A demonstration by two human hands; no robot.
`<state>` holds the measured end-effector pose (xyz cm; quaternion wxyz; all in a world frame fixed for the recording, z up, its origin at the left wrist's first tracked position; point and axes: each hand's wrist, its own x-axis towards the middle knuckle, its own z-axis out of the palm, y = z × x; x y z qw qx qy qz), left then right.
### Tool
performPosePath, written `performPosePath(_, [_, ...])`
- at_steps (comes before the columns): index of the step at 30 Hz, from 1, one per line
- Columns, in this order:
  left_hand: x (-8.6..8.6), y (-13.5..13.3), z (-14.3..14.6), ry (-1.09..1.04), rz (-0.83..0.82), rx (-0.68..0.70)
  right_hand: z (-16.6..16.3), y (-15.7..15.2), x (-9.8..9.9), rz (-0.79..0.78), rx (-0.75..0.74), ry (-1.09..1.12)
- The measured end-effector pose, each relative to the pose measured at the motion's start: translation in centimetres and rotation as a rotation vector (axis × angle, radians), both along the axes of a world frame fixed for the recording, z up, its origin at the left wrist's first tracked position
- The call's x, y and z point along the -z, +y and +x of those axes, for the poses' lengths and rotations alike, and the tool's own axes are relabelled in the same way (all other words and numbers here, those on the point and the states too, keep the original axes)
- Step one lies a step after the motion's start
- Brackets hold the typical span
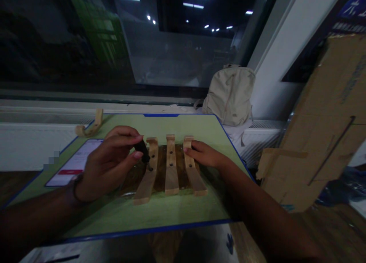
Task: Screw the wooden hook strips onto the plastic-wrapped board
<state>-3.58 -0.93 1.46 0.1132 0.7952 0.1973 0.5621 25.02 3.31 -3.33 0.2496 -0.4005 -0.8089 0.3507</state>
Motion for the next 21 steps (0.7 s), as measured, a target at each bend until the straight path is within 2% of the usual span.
performPosePath(11, [0.02,-0.28,-0.01,0.006,-0.015,0.007,0.14,0.2,0.35,0.017,0.027,-0.079])
performPosePath(21, [-0.23,-0.35,-0.05,0.01,-0.019,0.002,0.08,0.35,0.4,0.024,-0.001,-0.066])
